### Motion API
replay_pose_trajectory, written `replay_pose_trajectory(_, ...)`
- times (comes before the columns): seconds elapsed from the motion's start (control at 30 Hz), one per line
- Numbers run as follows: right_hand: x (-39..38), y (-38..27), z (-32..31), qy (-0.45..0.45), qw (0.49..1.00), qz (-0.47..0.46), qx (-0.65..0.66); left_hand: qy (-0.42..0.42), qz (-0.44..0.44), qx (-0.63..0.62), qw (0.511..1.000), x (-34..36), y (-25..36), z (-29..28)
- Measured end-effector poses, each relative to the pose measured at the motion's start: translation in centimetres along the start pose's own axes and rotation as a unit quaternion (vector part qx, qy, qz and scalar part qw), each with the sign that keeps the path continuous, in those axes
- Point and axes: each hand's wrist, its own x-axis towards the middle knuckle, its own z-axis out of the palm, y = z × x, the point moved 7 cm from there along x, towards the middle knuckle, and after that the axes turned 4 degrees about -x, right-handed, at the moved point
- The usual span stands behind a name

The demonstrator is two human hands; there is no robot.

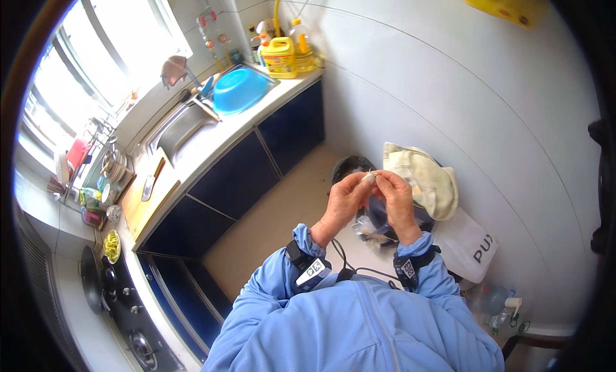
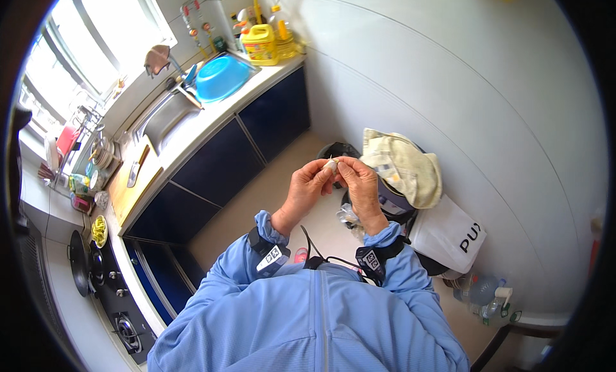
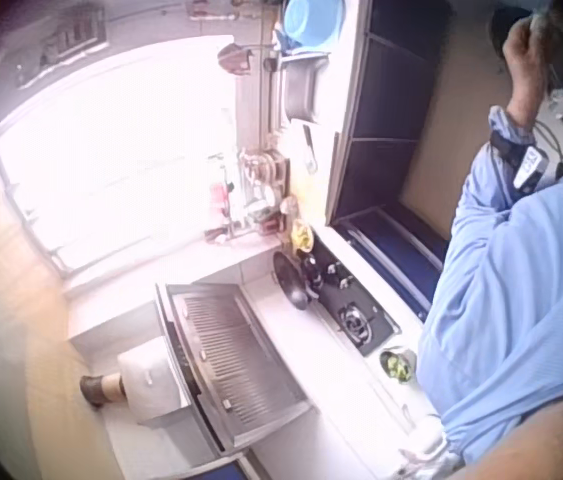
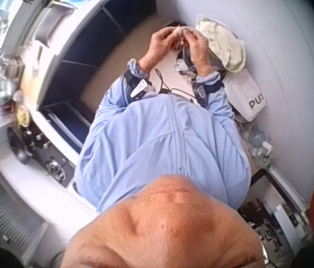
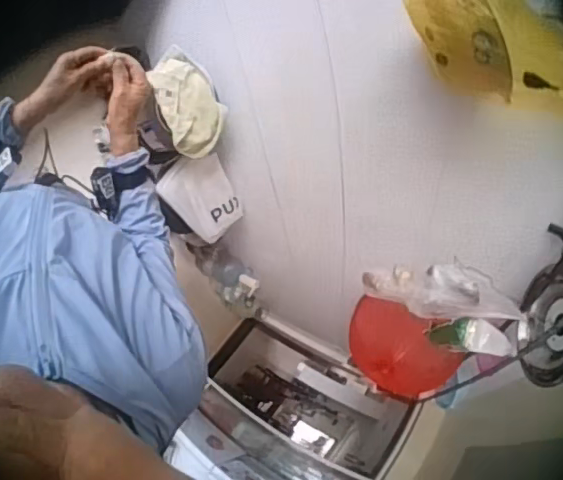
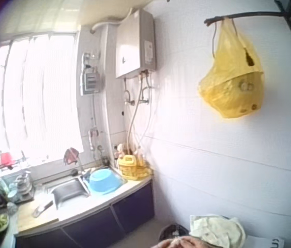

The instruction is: The person washes hands, then peels and slices garlic cloves on a cutting board. They retrieve green chilies from the refrigerator, wash them, and slice them on the same board. The prepared garlic and chilies remain on the cutting board.

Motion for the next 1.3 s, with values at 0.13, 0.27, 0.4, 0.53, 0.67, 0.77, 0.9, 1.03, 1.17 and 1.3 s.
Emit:
replay_pose_trajectory(0.13,2.9,3.2,4.6,-0.029,0.998,0.035,-0.031,-0.004,-0.034,-0.003,0.999,0.5,1.3,-6.3)
replay_pose_trajectory(0.27,4.7,4.9,7.2,-0.041,0.996,0.060,-0.048,-0.035,-0.068,-0.030,0.997,1.4,1.5,-10.1)
replay_pose_trajectory(0.4,6.4,5.3,7.9,-0.053,0.994,0.060,-0.078,-0.055,-0.103,-0.038,0.992,3.0,0.8,-11.8)
replay_pose_trajectory(0.53,9.2,5.4,7.2,-0.085,0.986,0.054,-0.131,-0.086,-0.136,-0.048,0.986,5.7,-0.4,-12.4)
replay_pose_trajectory(0.67,12.9,6.1,5.7,-0.126,0.976,0.131,-0.118,-0.142,-0.170,-0.009,0.975,9.6,-1.3,-12.8)
replay_pose_trajectory(0.77,16.2,6.0,5.1,-0.165,0.970,0.128,-0.123,-0.169,-0.188,0.011,0.968,13.0,-1.6,-13.0)
replay_pose_trajectory(0.9,20.3,6.3,3.5,-0.165,0.972,0.115,-0.122,-0.181,-0.192,-0.014,0.964,17.7,-2.3,-12.8)
replay_pose_trajectory(1.03,23.2,7.4,2.0,-0.145,0.978,0.116,-0.096,-0.176,-0.231,-0.099,0.952,21.1,-4.1,-12.8)
replay_pose_trajectory(1.17,25.0,8.9,1.0,-0.080,0.987,0.132,-0.053,-0.153,-0.265,-0.191,0.933,23.7,-5.9,-12.8)
replay_pose_trajectory(1.3,26.8,9.5,0.2,-0.042,0.992,0.090,-0.077,-0.137,-0.273,-0.222,0.926,25.9,-7.2,-12.9)
